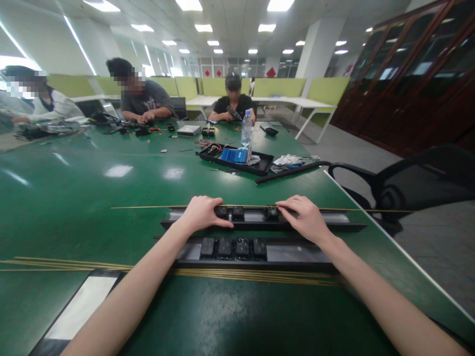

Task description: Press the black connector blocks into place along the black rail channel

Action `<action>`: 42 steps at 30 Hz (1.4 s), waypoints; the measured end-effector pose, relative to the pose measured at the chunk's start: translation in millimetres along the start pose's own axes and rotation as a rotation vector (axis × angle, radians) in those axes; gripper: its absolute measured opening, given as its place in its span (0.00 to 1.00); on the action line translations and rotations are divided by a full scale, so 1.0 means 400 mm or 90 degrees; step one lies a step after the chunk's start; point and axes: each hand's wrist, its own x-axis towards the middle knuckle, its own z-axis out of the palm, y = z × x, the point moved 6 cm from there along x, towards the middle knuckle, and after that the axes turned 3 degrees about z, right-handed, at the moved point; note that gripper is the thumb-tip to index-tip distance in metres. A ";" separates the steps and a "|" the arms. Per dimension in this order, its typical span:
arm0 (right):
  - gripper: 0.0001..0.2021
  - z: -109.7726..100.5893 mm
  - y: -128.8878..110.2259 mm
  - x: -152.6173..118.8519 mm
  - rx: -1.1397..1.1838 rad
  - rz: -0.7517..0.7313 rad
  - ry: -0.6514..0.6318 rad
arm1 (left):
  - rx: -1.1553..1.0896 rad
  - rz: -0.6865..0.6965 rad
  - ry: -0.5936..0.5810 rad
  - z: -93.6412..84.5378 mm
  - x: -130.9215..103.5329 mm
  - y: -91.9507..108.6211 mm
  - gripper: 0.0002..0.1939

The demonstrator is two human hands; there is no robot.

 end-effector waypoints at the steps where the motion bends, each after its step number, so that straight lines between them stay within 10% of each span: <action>1: 0.09 -0.001 0.002 0.000 0.000 0.002 0.002 | 0.001 0.001 0.001 -0.002 -0.001 0.001 0.40; 42: 0.09 -0.059 0.125 0.008 0.010 0.055 -0.128 | -0.030 -0.002 -0.015 -0.009 -0.004 -0.002 0.36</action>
